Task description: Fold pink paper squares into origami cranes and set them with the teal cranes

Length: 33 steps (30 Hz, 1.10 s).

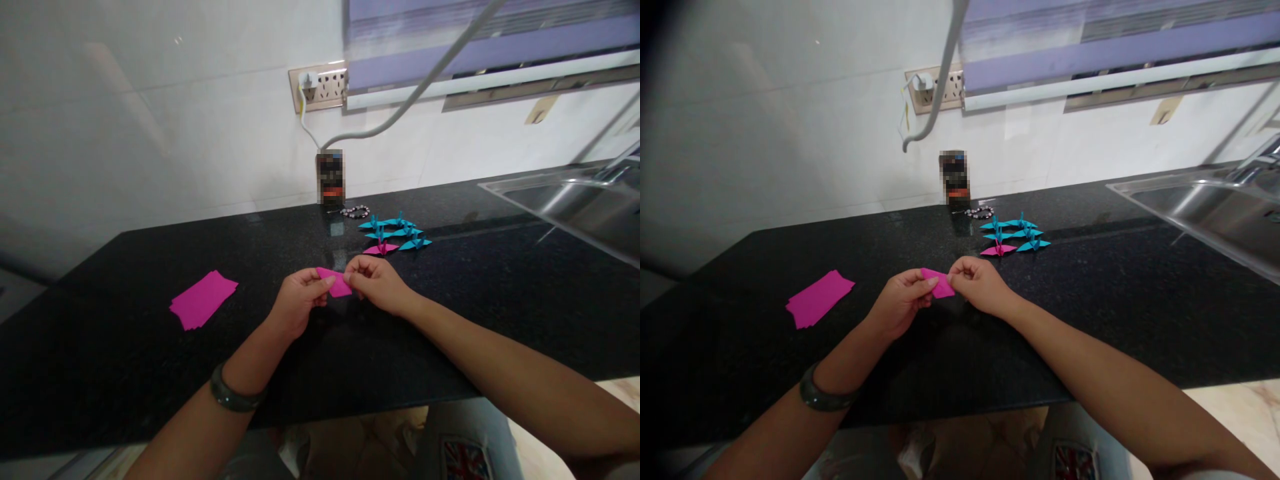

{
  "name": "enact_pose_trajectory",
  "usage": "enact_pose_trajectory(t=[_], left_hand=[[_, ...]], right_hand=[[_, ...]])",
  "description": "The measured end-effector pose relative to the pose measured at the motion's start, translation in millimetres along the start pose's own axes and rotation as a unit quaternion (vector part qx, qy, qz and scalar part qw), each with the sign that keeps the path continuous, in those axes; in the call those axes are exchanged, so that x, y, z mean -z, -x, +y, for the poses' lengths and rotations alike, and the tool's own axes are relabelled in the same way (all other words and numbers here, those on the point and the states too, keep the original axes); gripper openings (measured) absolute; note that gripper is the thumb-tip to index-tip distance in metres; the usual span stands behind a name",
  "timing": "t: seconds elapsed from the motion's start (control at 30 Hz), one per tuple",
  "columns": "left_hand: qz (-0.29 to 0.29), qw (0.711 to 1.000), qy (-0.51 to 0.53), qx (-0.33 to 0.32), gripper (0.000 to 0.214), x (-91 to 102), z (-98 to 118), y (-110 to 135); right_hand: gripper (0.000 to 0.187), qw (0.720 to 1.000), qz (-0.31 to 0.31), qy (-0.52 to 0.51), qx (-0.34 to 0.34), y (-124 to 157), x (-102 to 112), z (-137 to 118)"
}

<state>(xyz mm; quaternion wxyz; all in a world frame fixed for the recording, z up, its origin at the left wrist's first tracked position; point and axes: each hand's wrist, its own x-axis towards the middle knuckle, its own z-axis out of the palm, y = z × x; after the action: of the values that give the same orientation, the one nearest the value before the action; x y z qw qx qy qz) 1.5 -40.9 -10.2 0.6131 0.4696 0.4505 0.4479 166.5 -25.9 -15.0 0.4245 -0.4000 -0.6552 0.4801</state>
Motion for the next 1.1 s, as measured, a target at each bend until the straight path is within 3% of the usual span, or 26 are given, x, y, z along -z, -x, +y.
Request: enact_pose_trajectory(t=[0.17, 0.37, 0.6, 0.77, 1.1], left_hand=[[0.004, 0.999, 0.046, 0.03, 0.023, -3.7, 2, 1], [-0.009, 0.998, 0.055, 0.04, 0.024, -5.1, 5, 2], [0.013, 0.999, -0.048, -0.009, 0.026, -2.7, 3, 2], [0.016, 1.0, -0.007, -0.022, 0.022, -4.5, 0, 3], [0.005, 0.999, -0.001, -0.04, 0.027, -4.3, 0, 3]], right_hand=[[0.022, 0.997, 0.012, -0.072, -0.012, 0, -5, -2], [0.021, 0.998, 0.012, -0.065, -0.007, -1, -6, 1], [0.019, 0.999, -0.025, -0.026, -0.011, -2, 3, 1], [0.021, 0.996, 0.014, -0.088, -0.003, -1, 0, -5], [0.019, 0.991, -0.007, -0.135, -0.007, 1, -5, -7]])
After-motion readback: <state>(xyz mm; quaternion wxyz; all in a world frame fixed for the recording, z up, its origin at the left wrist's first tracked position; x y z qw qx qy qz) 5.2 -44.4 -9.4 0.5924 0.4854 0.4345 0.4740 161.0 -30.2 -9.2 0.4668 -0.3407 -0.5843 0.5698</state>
